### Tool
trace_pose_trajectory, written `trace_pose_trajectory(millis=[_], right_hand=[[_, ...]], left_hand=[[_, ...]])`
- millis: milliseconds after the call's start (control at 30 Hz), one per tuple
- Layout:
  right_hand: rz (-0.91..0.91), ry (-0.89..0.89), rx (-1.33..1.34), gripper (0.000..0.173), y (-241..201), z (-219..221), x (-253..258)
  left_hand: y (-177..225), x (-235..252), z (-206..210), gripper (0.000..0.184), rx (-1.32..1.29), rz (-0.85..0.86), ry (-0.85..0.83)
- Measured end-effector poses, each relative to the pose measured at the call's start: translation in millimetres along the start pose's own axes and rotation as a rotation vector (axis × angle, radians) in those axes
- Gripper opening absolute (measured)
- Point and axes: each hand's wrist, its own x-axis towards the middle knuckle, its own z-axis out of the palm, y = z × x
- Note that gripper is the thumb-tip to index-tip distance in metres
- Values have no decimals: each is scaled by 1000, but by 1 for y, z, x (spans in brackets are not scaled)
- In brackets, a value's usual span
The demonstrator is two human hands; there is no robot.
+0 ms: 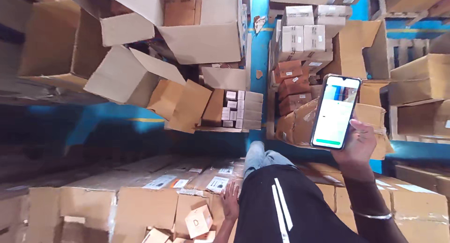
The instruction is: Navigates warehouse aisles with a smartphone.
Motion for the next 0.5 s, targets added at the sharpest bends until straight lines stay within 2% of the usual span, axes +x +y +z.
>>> trace_pose_trajectory(millis=[100, 200, 267, 333, 367, 500], right_hand=[[-22, -5, 16, 45, -3, -11, 12], [-14, -1, 61, 48, -5, -14, 20], [-25, -3, 105, 47, -5, -12, 29], [-38, 3, 140, 47, -2, -10, 41], [-44, 17, 156, 47, -2, -9, 48], [-84, 67, 203, 46, 1, -9, 92]], left_hand=[[-1, 9, -5, 42, 24, -10, -97], [2, 33, -21, 49, 31, -23, -260], [12, 60, -41, 54, -82, -127, -374], [30, 101, -81, 56, -262, -275, -438], [33, 122, -88, 58, -306, -305, -450], [32, 237, -91, 51, -278, -156, -399]])
